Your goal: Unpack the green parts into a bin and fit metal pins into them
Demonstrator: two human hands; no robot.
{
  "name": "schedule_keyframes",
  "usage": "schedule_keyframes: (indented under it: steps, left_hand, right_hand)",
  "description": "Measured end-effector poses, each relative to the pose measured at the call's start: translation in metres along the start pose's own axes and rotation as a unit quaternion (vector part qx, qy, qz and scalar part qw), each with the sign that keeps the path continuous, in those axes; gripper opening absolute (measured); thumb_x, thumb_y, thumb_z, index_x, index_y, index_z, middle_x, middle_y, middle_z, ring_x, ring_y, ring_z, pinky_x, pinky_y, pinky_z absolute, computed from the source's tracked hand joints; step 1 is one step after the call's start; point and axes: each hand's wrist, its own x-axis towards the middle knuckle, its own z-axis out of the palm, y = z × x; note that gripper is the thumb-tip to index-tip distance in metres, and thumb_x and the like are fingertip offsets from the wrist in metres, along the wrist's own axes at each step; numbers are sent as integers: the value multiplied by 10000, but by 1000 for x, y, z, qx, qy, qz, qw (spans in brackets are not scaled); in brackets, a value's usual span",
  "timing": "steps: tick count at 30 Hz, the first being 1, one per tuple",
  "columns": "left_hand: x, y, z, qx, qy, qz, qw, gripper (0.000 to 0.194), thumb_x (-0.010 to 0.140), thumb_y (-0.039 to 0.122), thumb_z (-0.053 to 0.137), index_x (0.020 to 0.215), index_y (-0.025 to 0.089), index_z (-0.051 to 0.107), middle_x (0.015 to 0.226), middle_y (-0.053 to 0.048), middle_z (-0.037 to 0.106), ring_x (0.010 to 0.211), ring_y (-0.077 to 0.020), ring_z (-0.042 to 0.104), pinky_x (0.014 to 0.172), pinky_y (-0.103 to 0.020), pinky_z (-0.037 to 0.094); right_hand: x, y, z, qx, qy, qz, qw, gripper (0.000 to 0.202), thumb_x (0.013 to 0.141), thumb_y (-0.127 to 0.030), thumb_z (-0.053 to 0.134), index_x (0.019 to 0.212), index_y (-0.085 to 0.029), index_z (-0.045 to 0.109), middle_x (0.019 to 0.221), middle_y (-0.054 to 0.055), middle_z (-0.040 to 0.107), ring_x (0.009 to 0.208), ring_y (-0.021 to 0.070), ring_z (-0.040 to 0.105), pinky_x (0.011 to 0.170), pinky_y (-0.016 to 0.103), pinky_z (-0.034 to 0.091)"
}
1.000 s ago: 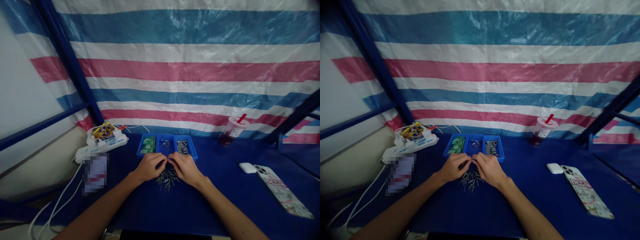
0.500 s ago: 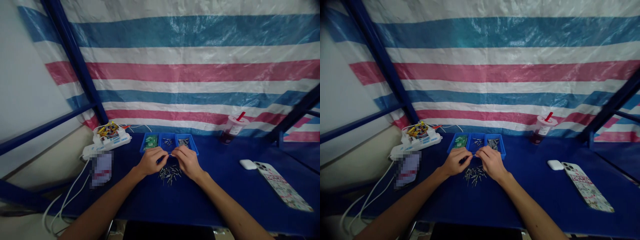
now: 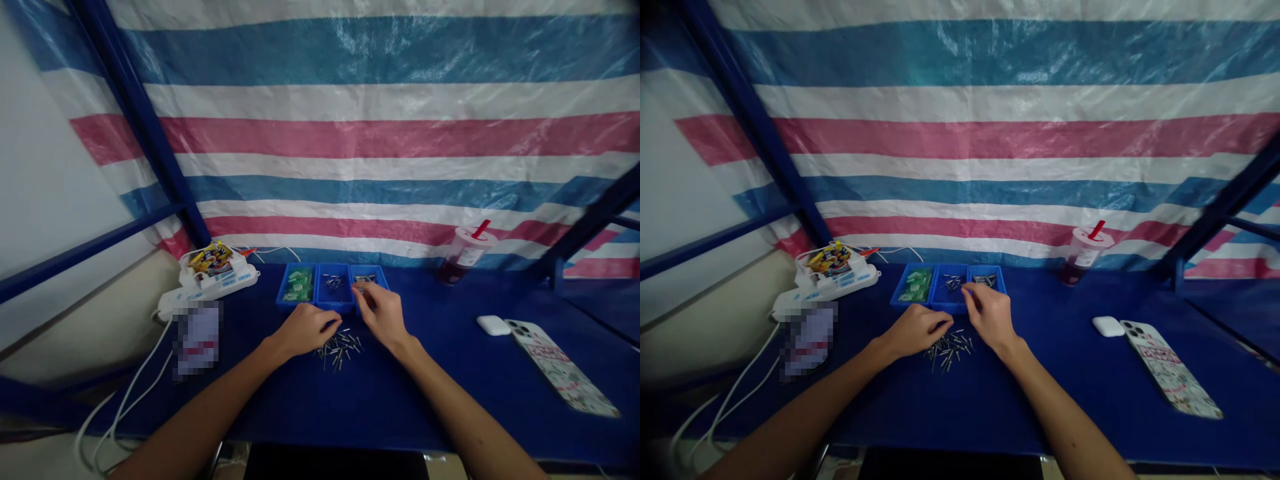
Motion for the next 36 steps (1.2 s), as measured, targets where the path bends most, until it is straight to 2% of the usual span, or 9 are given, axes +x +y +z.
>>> schedule_keyframes:
  steps: [3, 7, 10, 14, 22, 25, 28, 32, 36]
  left_hand:
    - [0, 2, 3, 18, -24, -2, 1000, 169, 958, 226, 586, 960, 202, 753, 631, 15, 683, 548, -127, 639, 560, -217, 425]
    - [0, 0, 4, 36, -43, -18, 998, 185, 971, 262, 583, 927, 197, 751, 674, -4, 710, 589, -147, 667, 576, -231, 434]
    - [-1, -3, 4, 30, -52, -28, 998, 201, 978, 276, 579, 896, 193, 743, 702, -13, 726, 602, -151, 672, 582, -235, 436]
    - [-1, -6, 3, 8, -45, -33, 998, 188, 977, 262, 578, 930, 197, 748, 659, 0, 705, 568, -141, 657, 567, -230, 428]
    - [-2, -6, 8, -1, -48, -20, 999, 179, 967, 255, 586, 947, 193, 753, 676, -13, 713, 580, -148, 668, 574, -231, 442]
    - [-1, -3, 9, 8, -60, -24, 998, 193, 980, 279, 570, 959, 194, 742, 649, -7, 687, 565, -147, 650, 570, -233, 430]
    - [0, 0, 8, 8, -35, -27, 999, 209, 991, 303, 555, 989, 190, 731, 652, -6, 673, 558, -144, 628, 572, -239, 422]
    - [2, 2, 3, -11, -8, -48, 999, 249, 1021, 328, 514, 1111, 198, 707, 656, 11, 665, 538, -124, 597, 581, -238, 406]
    - [1, 0, -2, -40, 17, -76, 996, 274, 1052, 333, 464, 1059, 188, 696, 737, 0, 694, 609, -124, 631, 608, -242, 417]
  right_hand:
    - [-5, 3, -9, 13, -126, -57, 990, 208, 1034, -271, 514, 1065, -196, 706, 811, 14, 741, 629, 130, 658, 642, 248, 458]
    - [-3, -2, -14, -31, -277, -99, 955, 200, 1011, -190, 513, 1028, -215, 710, 833, 6, 752, 685, 144, 679, 639, 258, 416]
    - [-1, -6, -13, -91, -327, -106, 935, 146, 961, -164, 580, 955, -203, 721, 768, 13, 738, 637, 152, 654, 596, 275, 350]
    - [-4, -1, -10, -139, -357, -95, 919, 103, 914, -159, 640, 896, -199, 734, 743, 31, 729, 613, 160, 633, 573, 290, 296]
    - [-11, 8, -2, -134, -361, -102, 917, 144, 920, -130, 605, 807, -180, 678, 647, 7, 650, 532, 120, 530, 546, 309, 204]
    - [-8, 5, -5, -132, -368, -103, 914, 146, 940, -139, 582, 828, -166, 672, 659, 15, 652, 527, 117, 517, 552, 315, 205]
    - [-4, 2, -11, -122, -365, -106, 917, 131, 950, -171, 575, 860, -165, 669, 673, 19, 655, 541, 125, 530, 562, 308, 229]
    - [-1, -2, -17, -112, -320, -84, 937, 136, 969, -212, 550, 969, -186, 684, 659, -3, 646, 552, 128, 554, 580, 286, 284]
    - [-4, -4, -16, -74, -253, -78, 962, 202, 1012, -279, 495, 1027, -182, 671, 681, -3, 655, 559, 122, 568, 584, 265, 340]
